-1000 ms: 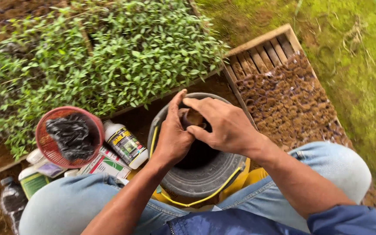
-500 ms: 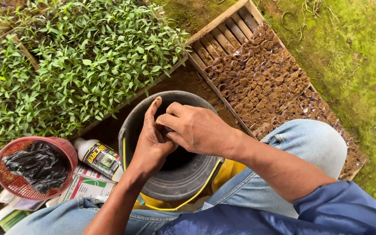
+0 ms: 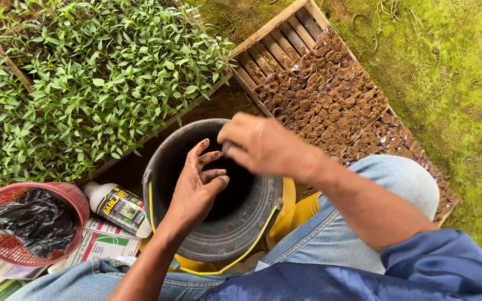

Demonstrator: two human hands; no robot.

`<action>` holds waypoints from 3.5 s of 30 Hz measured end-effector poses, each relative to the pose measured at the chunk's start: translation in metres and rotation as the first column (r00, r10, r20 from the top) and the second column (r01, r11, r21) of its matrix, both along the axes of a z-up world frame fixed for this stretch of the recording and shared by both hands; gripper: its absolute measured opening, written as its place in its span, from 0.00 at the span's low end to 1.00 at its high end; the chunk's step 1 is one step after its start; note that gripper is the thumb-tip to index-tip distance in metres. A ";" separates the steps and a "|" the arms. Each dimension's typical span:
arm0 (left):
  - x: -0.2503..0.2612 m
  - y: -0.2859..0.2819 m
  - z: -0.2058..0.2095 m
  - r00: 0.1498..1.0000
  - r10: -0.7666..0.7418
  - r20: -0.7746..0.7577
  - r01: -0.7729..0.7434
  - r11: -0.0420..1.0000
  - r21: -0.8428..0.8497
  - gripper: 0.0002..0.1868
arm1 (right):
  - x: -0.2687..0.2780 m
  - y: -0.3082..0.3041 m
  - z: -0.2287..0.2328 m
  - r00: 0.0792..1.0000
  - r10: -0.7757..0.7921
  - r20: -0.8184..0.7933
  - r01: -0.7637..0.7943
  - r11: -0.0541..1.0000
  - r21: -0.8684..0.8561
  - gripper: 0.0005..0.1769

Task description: Opening small seed packets and placing seeds or soil plugs into a seedling tray

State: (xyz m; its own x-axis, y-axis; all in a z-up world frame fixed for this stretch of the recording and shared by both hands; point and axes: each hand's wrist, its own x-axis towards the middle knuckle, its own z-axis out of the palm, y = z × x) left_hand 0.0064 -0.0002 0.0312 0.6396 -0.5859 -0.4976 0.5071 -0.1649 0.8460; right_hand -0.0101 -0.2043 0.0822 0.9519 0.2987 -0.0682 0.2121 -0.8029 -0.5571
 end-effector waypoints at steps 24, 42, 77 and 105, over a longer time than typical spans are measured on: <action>0.000 0.009 -0.009 0.932 -0.338 0.130 0.221 0.817 0.533 0.35 | 0.119 -0.181 -0.217 0.747 -0.600 -0.286 0.541 0.799 -0.263 0.10; 0.000 0.010 -0.007 0.954 -0.293 0.058 0.223 0.828 0.515 0.33 | 0.117 -0.194 -0.256 0.795 -0.538 -0.280 0.401 0.813 -0.422 0.21; -0.005 0.051 -0.007 0.786 -0.347 0.512 0.027 0.846 0.532 0.24 | 0.116 -0.060 -0.033 0.862 -0.262 -0.434 0.259 0.964 -0.068 0.11; -0.014 0.092 -0.017 0.912 -0.037 0.408 -0.183 0.854 0.487 0.42 | 0.000 0.096 -0.159 0.761 0.182 -0.623 -0.466 0.822 -0.329 0.24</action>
